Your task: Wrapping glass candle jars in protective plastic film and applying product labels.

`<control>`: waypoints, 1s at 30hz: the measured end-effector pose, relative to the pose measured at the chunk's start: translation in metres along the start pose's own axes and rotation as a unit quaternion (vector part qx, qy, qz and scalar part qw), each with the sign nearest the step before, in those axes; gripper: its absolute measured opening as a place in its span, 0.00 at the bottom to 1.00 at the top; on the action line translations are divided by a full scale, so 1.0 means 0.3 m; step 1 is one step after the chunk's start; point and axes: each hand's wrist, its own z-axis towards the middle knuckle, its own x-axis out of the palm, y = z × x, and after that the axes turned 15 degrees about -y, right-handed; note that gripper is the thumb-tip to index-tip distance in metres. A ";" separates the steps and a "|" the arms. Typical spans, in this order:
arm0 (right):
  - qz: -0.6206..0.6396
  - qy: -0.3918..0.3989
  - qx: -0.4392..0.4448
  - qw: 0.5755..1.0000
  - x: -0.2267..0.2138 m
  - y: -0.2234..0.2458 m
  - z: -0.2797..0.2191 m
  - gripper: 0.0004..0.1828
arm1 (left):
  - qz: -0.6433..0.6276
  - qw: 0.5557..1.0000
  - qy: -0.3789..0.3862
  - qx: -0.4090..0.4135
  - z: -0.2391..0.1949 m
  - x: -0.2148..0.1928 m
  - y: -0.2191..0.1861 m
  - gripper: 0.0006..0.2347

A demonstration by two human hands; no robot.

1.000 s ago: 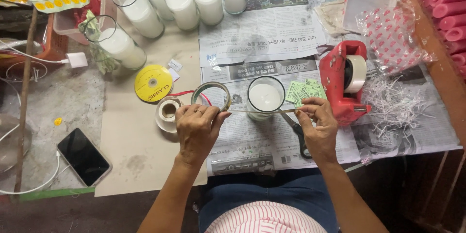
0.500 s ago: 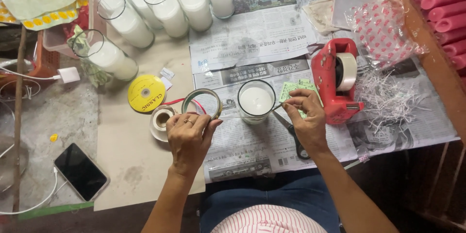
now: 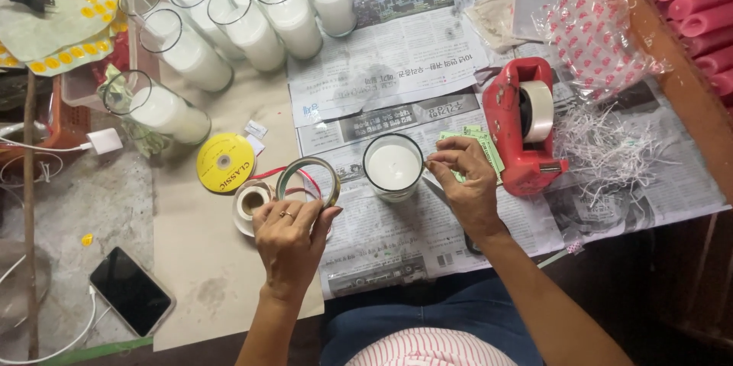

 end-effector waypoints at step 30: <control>-0.098 0.067 -0.091 0.989 0.128 -0.110 -0.085 0.67 | 0.001 0.999 -0.030 -0.013 -0.029 0.038 0.020 0.10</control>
